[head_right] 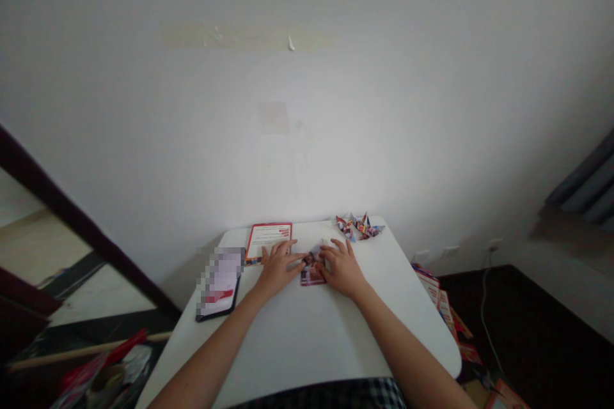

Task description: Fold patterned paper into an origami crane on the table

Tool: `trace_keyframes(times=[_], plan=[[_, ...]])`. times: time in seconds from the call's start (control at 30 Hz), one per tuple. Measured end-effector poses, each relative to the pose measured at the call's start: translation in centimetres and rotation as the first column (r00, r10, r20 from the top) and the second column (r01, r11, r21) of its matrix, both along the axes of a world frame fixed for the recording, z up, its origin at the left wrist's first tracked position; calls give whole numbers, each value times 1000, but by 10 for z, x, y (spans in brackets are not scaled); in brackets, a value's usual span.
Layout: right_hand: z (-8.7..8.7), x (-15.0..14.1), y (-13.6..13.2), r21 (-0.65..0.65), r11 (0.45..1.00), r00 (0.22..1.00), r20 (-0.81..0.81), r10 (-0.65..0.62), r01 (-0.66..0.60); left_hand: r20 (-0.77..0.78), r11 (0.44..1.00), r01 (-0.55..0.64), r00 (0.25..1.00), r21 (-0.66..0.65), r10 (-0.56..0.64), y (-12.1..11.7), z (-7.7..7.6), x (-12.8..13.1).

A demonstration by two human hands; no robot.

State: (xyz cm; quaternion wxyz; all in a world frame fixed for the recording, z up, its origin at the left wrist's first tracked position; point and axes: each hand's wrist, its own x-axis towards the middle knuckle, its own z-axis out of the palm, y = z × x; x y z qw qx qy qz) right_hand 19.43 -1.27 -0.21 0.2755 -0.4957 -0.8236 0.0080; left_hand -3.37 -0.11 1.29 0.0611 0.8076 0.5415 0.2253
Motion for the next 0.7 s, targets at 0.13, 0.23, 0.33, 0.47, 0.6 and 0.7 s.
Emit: trace_keyframes(times=[0.13,0.23,0.33,0.47,0.6,0.7], plan=[[2,0,0,10,1000,999,30,27,-27,-13,1000,8,1000,2,-8,0,1,-1],[3,-1,1,33,999,999,36,13,-14,-1,1000,5,1000,-7,-5,0,1,0],[4,-3,0,44,999,999,30,-17,16,19,1000,25,1000,-7,-25,1,0,0],[7,-4,-4,29,999,999,37,-19,18,29,998,65,998,-4,-64,4,-5,0],[12,-2,-7,-43,999,998,67,15,-12,25,996,76,997,-42,-75,5,-7,-1],[13,1,-6,-82,996,997,78,27,-21,24,997,52,998,-53,-51,5,-5,-2]])
